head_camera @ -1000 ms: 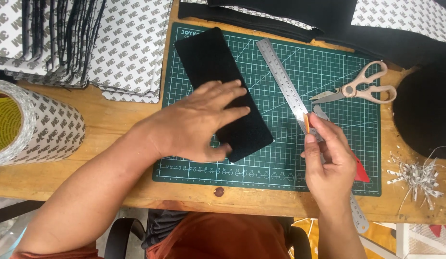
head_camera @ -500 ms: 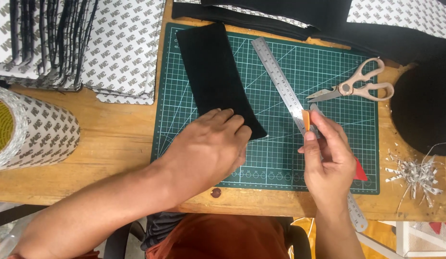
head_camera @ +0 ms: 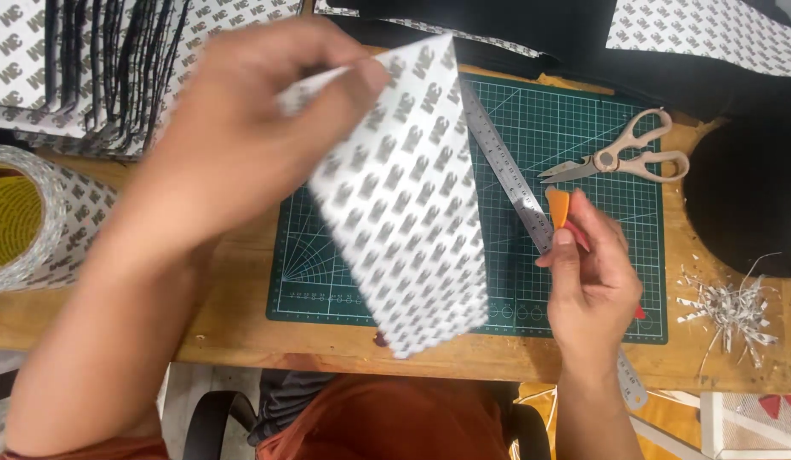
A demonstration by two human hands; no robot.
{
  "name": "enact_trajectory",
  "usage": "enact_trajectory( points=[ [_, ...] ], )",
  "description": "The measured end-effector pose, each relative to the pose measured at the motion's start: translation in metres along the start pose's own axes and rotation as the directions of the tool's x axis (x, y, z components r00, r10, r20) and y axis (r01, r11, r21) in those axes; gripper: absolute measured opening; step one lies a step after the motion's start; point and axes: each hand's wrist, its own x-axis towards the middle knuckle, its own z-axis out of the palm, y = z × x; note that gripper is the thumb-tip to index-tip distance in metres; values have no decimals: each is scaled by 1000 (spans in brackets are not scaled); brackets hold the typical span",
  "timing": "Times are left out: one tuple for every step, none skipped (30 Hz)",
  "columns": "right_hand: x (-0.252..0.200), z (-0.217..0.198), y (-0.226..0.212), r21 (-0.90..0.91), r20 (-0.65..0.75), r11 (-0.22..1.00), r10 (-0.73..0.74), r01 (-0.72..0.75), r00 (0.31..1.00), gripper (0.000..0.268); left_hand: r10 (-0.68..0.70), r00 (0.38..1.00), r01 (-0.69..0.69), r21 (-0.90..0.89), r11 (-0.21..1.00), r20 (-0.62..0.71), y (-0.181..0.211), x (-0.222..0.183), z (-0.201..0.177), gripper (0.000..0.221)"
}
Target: Apply double-sided adhesive tape to fabric strips, smooth it with a scraper, and cut the pieces to size.
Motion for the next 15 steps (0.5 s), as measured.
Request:
enact_trajectory(
  points=[
    [0,0,-1,0,1,1000,0,0,1000,36,-1,1000,1,-1,1000,-1,-18,6,9,15],
    [0,0,-1,-5,18,1000,3,-2,1000,36,-11,1000,10,34,999,19,-36,12,18,19],
    [1,1,-1,-9,35,1000,4,-4,999,35,-22,999,19,70,997,36,-54,18,27,24],
    [1,2,-3,-7,37,1000,3,-3,999,35,-23,999,20,71,997,34,-61,15,32,24],
    [0,1,-5,-22,55,1000,12,-11,998,35,67,997,-52,319,946,-36,-68,12,39,27],
    [0,1,-6,-36,73,999,21,-19,997,34,171,982,-101,548,830,-77,-75,10,46,35],
    [1,1,-6,-38,73,999,23,-20,997,34,170,983,-101,547,831,-76,-63,2,48,35],
    [1,1,-6,-111,113,992,-43,55,993,33,171,985,-114,611,783,-35,-51,-5,49,34],
    [2,2,-6,-177,161,975,-103,131,982,32,164,986,-125,671,730,6,-39,-13,51,34],
    [1,3,-13,-177,164,976,-99,128,981,32,159,987,-122,671,732,6,-16,-20,54,34],
    [2,5,-19,-225,224,942,-200,250,954,31,-412,909,362,381,851,57,6,-27,56,42],
    [3,6,-26,-264,289,891,-292,368,912,31,-786,541,798,112,592,299,29,-33,59,56],
    [-1,8,-31,-260,291,892,-292,369,911,31,-789,539,800,112,589,296,10,-60,77,56],
    [-5,9,-36,-286,364,853,-324,436,873,33,-382,903,275,418,866,196,-9,-87,96,51],
    [-9,10,-41,-305,436,810,-348,501,830,34,162,943,-320,659,681,291,-28,-115,114,55]
  ],
)
